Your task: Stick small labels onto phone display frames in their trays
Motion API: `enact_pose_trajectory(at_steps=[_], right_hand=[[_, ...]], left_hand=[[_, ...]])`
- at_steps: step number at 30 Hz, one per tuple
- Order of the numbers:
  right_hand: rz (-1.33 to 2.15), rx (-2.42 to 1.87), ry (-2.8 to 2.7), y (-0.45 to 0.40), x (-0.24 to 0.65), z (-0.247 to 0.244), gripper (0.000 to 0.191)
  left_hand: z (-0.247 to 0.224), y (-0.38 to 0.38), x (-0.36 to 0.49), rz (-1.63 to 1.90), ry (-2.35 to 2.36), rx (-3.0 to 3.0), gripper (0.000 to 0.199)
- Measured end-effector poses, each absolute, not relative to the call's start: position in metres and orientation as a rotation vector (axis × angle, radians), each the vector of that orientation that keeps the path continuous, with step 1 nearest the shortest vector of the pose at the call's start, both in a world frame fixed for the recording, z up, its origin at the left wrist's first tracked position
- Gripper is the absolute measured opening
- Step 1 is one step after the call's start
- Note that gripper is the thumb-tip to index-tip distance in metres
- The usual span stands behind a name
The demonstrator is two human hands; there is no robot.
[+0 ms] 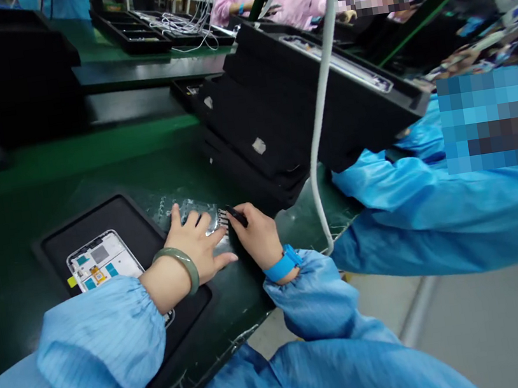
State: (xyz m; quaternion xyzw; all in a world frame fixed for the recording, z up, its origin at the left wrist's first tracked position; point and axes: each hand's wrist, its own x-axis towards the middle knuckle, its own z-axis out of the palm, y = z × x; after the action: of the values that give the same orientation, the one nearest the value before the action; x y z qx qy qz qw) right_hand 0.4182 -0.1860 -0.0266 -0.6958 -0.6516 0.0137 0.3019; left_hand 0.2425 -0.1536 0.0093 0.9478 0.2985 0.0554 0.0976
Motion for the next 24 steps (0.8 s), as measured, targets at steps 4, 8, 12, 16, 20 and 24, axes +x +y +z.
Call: enact_pose_trajectory(at_steps=[4, 8, 12, 16, 20, 24], right_hand=[[0.027, -1.842, -1.731, -0.1863, 0.4177, -0.0274, 0.013], [0.045, -1.832, -1.734, -0.1859, 0.4178, -0.0268, 0.014], [0.070, -1.815, -1.744, -0.1856, 0.4180, -0.0266, 0.011], [0.094, -1.809, -1.747, -0.1854, 0.4182, -0.0272, 0.010], [0.122, -1.825, -1.728, -0.1839, 0.4176, -0.0265, 0.013], [0.159, -1.879, -1.650, -0.1810, 0.4172, -0.0241, 0.015]], left_hand=[[0.0051, -0.1497, 0.2475, 0.174, 0.771, 2.805, 0.063], [0.0007, -0.1480, 0.2490, 0.149, 0.750, 2.779, 0.065], [0.0017, -0.1489, 0.2493, 0.133, 0.760, 2.764, 0.066], [0.0042, -0.1496, 0.2499, 0.120, 0.766, 2.756, 0.065], [0.0064, -0.1499, 0.2507, 0.087, 0.757, 2.749, 0.064], [0.0080, -0.1497, 0.2512, 0.055, 0.761, 2.742, 0.064]])
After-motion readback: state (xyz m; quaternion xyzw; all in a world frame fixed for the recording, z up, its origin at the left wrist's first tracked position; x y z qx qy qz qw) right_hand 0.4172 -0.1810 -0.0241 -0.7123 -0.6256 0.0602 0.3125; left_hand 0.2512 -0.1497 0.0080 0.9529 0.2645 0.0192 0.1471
